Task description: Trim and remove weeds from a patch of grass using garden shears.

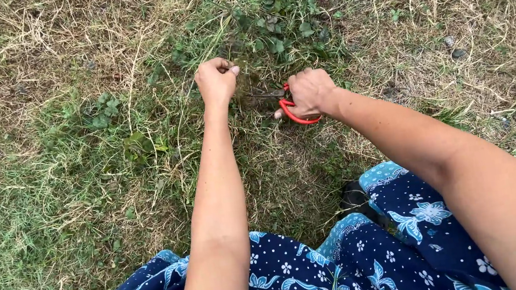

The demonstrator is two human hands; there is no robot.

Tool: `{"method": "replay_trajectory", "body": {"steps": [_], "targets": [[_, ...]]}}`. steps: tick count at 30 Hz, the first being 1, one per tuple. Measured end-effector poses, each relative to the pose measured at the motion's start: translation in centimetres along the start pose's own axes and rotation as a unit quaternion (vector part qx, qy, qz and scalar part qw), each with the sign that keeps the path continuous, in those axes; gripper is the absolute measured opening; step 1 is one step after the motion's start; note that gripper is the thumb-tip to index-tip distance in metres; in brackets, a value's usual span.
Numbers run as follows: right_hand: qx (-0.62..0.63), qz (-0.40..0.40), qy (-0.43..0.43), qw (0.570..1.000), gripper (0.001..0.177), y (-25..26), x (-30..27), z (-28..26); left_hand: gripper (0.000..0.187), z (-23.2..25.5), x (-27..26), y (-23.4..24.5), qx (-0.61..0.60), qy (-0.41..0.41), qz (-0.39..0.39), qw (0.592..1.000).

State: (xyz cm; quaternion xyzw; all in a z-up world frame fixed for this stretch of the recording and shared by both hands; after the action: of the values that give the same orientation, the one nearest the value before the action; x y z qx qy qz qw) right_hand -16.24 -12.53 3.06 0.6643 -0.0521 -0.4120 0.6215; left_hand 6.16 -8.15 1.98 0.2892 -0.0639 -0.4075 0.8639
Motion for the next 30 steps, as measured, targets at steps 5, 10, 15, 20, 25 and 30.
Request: {"method": "replay_trajectory", "body": {"steps": [5, 10, 15, 20, 25, 30], "targets": [[-0.024, 0.050, 0.028, 0.998, 0.105, 0.6, 0.4, -1.3, 0.014, 1.6, -0.2, 0.5, 0.018, -0.014, -0.030, 0.999], [0.045, 0.017, 0.024, 0.999, 0.086, 1.0, 1.0, -3.6, 0.017, 0.6, 0.0, -0.3, 0.030, -0.030, -0.036, 0.998], [0.018, -0.051, 0.037, 0.998, 0.083, -0.7, 0.0, -2.3, 0.013, -1.9, 0.7, 0.9, -0.041, 0.032, 0.044, 0.998], [0.021, -0.009, -0.022, 0.999, 0.081, -1.0, -2.3, 1.6, 0.018, -3.4, -0.7, -1.8, 0.132, 0.029, -0.238, 0.962], [0.009, 0.094, 0.018, 0.995, 0.072, -3.3, -3.8, 5.0, 0.040, 1.5, -5.0, -3.4, 0.336, 0.006, -0.372, 0.865], [0.029, 0.044, -0.038, 0.998, 0.063, -3.0, -6.1, 7.1, 0.060, 4.7, -5.1, -7.8, 0.184, -0.026, -0.212, 0.959]]}}
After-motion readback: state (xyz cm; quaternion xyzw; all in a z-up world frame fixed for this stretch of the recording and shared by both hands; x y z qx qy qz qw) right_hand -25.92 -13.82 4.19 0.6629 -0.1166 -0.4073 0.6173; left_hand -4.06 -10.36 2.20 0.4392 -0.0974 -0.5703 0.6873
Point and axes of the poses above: each hand's wrist, its own x-axis towards the middle knuckle, its own y-axis out of the back of the hand, z = x × y, the point moved 5 cm from there along x, towards the middle knuckle, and after that the axes turned 4 degrees about z, right-handed, at the moved point
